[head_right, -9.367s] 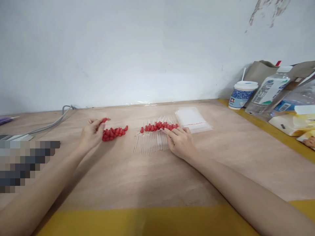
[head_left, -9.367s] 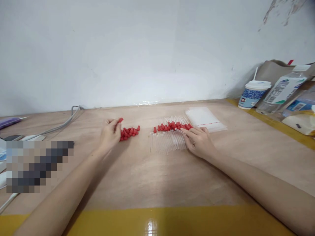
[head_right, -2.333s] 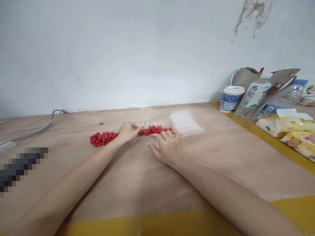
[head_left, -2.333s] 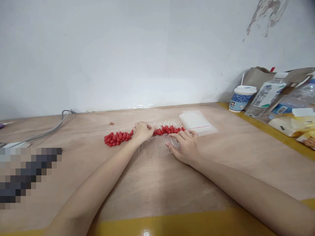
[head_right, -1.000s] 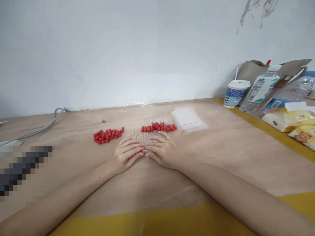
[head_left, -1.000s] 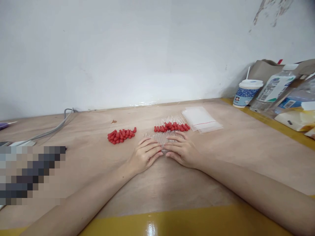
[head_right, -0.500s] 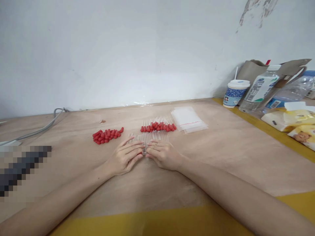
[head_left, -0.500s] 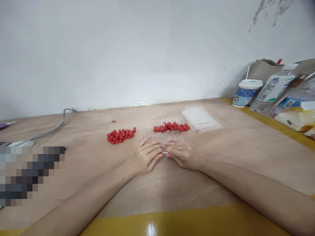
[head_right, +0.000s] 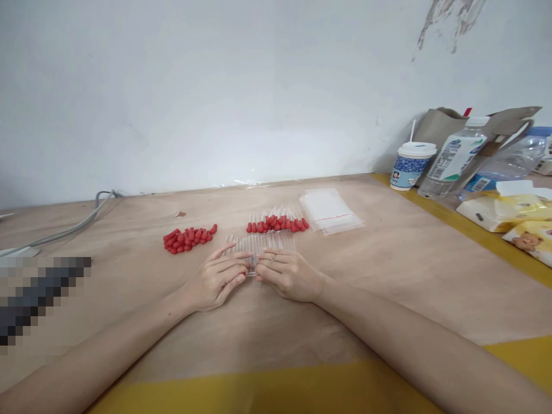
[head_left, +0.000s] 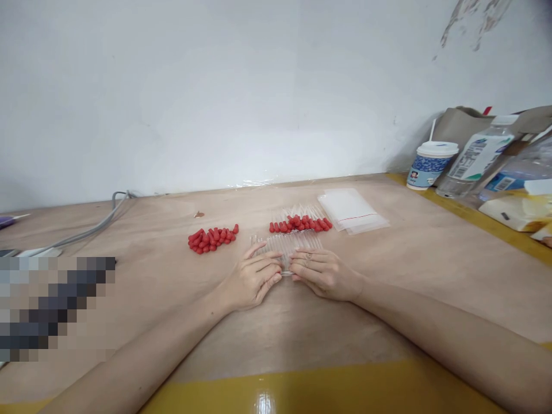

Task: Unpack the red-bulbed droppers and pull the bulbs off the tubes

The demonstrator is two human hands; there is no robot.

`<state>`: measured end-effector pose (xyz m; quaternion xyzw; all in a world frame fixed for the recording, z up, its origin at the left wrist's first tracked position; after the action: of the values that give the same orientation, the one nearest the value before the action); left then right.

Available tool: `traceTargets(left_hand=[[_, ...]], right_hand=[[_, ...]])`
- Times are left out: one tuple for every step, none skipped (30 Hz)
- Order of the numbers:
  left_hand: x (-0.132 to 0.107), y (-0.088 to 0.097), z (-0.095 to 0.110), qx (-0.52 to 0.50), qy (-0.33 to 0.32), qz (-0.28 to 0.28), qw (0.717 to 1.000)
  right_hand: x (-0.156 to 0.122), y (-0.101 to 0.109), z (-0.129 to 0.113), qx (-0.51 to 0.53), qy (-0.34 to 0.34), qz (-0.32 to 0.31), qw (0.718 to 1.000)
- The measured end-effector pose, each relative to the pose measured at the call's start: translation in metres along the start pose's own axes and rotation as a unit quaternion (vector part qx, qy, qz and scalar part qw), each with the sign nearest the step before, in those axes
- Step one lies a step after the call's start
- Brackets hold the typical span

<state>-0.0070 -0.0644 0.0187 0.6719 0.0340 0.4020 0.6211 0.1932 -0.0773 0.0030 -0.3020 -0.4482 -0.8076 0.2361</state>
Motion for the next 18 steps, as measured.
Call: traceTargets(left_hand=[[0.000,0.001,0.000,-0.002,0.001,-0.001,1.000],[-0.001,0.001,-0.001,-0.005,0.001,-0.001,1.000],[-0.001,0.002,-0.001,-0.008,0.002,-0.001,1.000],[-0.002,0.002,-0.001,-0.010,0.004,-0.001,1.000],[-0.002,0.002,-0.002,-0.011,0.005,-0.003,1.000],[-0.003,0.002,-0.002,-0.012,0.006,-0.004,1.000],[-0.004,0.002,-0.002,-0.012,0.007,-0.003,1.000],[-0.004,0.002,-0.001,-0.012,0.007,-0.003,1.000],[-0.005,0.002,-0.001,-0.011,0.006,-0.002,1.000],[-0.007,0.002,-0.001,-0.009,0.005,-0.001,1.000],[-0.008,0.002,-0.002,-0.006,0.003,-0.001,1.000],[-0.010,0.002,-0.003,-0.004,0.005,0.001,1.000],[-0.012,0.004,-0.006,0.000,0.013,0.004,1.000],[-0.014,0.006,-0.011,0.006,0.029,0.011,1.000],[-0.016,0.009,-0.017,0.017,0.052,0.022,0.998],[-0.017,0.013,-0.024,0.030,0.083,0.034,0.996],[-0.019,0.017,-0.033,0.048,0.118,0.046,0.991],[-0.020,0.023,-0.041,0.067,0.153,0.052,0.985]], right_hand=[[0.000,0.000,0.000,-0.002,0.003,0.002,1.000],[-0.001,0.000,0.001,-0.003,0.006,0.002,1.000],[-0.001,0.001,0.001,-0.004,0.009,0.001,1.000],[-0.002,0.001,0.001,-0.004,0.011,-0.002,1.000],[-0.002,0.001,0.001,-0.004,0.013,-0.003,1.000],[-0.002,0.001,0.001,-0.004,0.014,-0.004,1.000],[-0.002,0.002,0.001,-0.004,0.015,-0.004,1.000],[-0.002,0.002,0.001,-0.003,0.015,-0.003,1.000],[-0.002,0.002,0.000,-0.001,0.017,-0.001,1.000],[-0.002,0.003,0.000,0.002,0.020,0.000,1.000],[-0.003,0.003,0.000,0.007,0.025,0.000,1.000],[-0.004,0.004,0.001,0.012,0.030,-0.001,0.999],[-0.005,0.004,0.002,0.016,0.032,0.000,0.999],[-0.007,0.005,0.004,0.016,0.028,0.001,0.999],[-0.010,0.006,0.006,0.013,0.019,0.004,1.000],[-0.012,0.006,0.009,0.003,0.000,0.007,1.000],[-0.015,0.006,0.013,-0.013,-0.027,0.007,1.000],[-0.017,0.006,0.017,-0.035,-0.061,0.003,0.998]])
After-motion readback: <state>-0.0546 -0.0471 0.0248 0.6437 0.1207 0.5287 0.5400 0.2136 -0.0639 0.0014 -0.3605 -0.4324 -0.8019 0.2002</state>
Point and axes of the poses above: each hand's wrist, its own x-axis towards the middle knuckle, its own y-axis out of the back of the hand, z = x × y, the point moved 1 cm from there along x, towards the middle knuckle, and after that the axes turned 15 degrees about y, right-handed, at the moved point
